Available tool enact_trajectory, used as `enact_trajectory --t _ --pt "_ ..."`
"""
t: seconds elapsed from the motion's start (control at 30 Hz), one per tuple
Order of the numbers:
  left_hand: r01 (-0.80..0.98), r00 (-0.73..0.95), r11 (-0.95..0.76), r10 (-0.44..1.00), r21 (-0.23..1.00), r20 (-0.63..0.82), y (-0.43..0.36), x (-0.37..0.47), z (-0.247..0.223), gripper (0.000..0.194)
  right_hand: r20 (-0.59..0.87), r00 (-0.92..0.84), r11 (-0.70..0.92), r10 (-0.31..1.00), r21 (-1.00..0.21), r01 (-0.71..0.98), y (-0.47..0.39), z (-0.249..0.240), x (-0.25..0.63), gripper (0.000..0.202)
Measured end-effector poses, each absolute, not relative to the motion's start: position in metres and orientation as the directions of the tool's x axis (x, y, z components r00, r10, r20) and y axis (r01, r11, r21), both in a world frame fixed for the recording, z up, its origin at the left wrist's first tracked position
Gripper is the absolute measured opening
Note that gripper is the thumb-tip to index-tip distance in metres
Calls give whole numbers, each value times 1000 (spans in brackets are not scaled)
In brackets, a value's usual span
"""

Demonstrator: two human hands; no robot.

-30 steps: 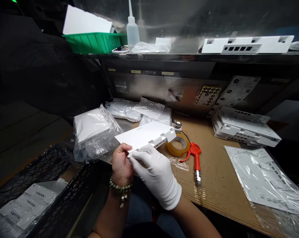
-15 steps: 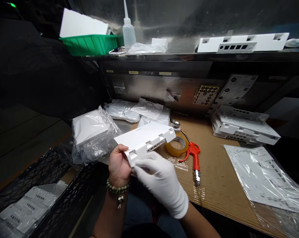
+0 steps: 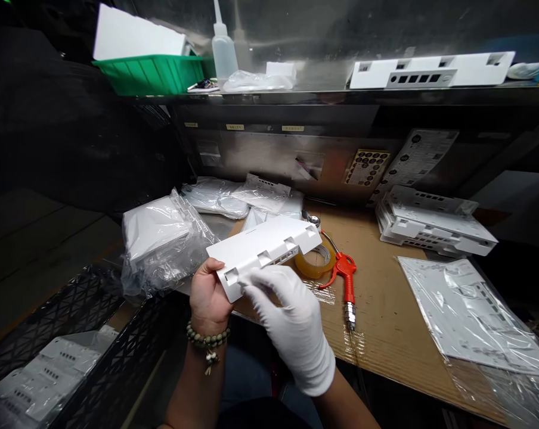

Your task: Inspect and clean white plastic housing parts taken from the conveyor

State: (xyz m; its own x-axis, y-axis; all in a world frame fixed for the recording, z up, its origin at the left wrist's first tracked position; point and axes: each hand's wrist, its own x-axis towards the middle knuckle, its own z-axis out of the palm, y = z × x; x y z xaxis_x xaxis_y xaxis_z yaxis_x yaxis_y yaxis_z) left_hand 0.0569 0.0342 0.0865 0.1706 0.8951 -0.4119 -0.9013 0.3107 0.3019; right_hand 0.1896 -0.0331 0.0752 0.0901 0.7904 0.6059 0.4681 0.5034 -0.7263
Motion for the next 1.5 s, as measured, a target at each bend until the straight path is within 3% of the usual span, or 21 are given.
enact_trajectory --t 0.17,0.33,0.77,1.0,1.1,1.3,1.5 --pt "-904 173 309 897 296 -407 28 67 86 69 659 -74 592 749 -615 521 -32 77 176 19" --pt "-898 117 265 914 352 -388 21 72 89 65 675 -59 573 736 -574 584 -33 78 173 19" --pt "-903 132 285 895 320 -426 21 70 84 62 659 -131 577 741 -525 626 -38 74 175 19" --pt "-894 180 330 884 302 -432 20 74 85 64 661 -87 562 745 -553 615 -35 78 175 20" --pt "-902 182 331 873 277 -452 24 68 88 68 586 -111 552 802 -657 513 -36 85 187 17" --pt "-890 264 401 841 216 -473 35 46 91 71 456 338 328 823 -868 373 -37 85 227 9" --pt "-896 277 405 830 183 -483 38 39 92 73 332 445 224 832 -934 277 -35 68 230 14"
